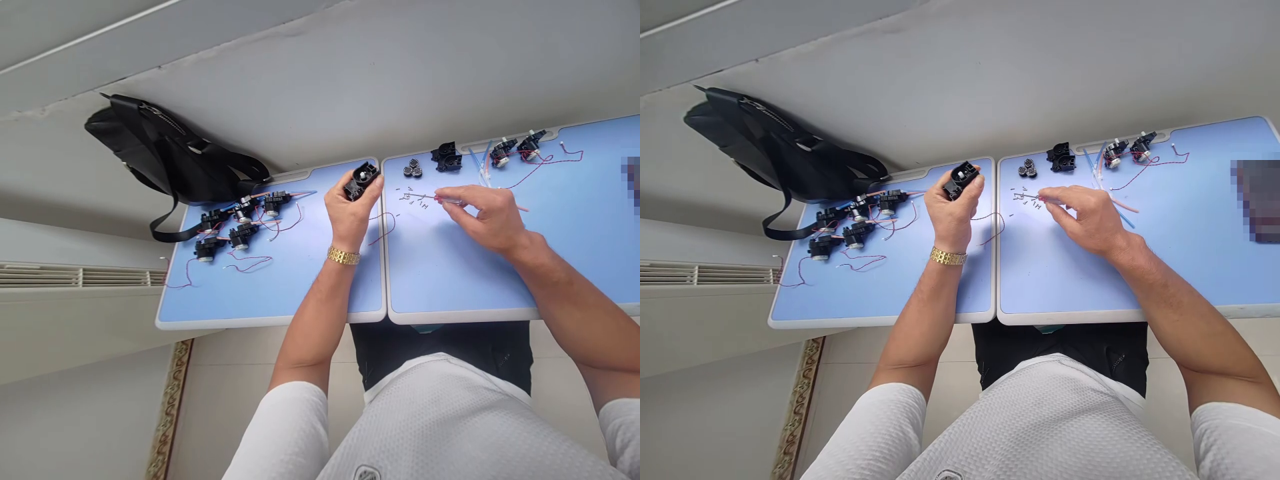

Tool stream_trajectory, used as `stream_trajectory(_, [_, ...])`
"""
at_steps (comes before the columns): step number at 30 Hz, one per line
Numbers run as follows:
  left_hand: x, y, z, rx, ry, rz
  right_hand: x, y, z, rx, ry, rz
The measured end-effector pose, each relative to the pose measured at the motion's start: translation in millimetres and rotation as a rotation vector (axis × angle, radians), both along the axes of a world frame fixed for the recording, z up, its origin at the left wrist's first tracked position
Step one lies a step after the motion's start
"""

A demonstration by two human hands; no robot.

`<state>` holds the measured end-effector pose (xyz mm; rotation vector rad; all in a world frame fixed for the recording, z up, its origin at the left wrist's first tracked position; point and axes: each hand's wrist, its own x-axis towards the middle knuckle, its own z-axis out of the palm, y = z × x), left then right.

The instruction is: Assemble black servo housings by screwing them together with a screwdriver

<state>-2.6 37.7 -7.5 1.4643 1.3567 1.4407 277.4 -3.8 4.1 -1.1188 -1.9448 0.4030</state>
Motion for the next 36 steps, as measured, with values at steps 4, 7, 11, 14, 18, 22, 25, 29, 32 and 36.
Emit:
stream_trajectory(4, [5,-3,1.3,-0.044,0.037,-0.058,6,-2,15.8,-0.011,0.084,-0.108])
stream_trajectory(7, [10,-5,1.5,-0.090,0.085,-0.170,10,-4,24.2,-0.032,0.175,-0.141])
stream_trajectory(11, [16,-9,0.8,-0.115,0.137,-0.262,11,-8,34.4,-0.088,0.286,-0.140])
stream_trajectory(14, [18,-12,-0.3,-0.122,0.173,-0.301,9,-12,41.0,-0.132,0.331,-0.118])
stream_trajectory(18, [21,-16,-0.4,-0.102,0.197,-0.332,7,-16,44.9,-0.132,0.372,-0.052])
stream_trajectory(22, [25,-20,-0.1,-0.046,0.201,-0.377,6,-19,44.5,-0.147,0.384,0.003])
stream_trajectory(25, [27,-23,-1.2,-0.014,0.194,-0.409,6,-21,43.0,-0.170,0.402,0.014])
stream_trajectory(29, [28,-25,-2.3,0.016,0.176,-0.437,6,-23,41.3,-0.177,0.417,0.014])
stream_trajectory(32, [28,-26,-1.7,0.023,0.173,-0.473,6,-24,41.6,-0.171,0.433,0.044])
stream_trajectory(36, [29,-28,0.1,0.018,0.212,-0.494,5,-23,43.4,-0.189,0.415,0.049])
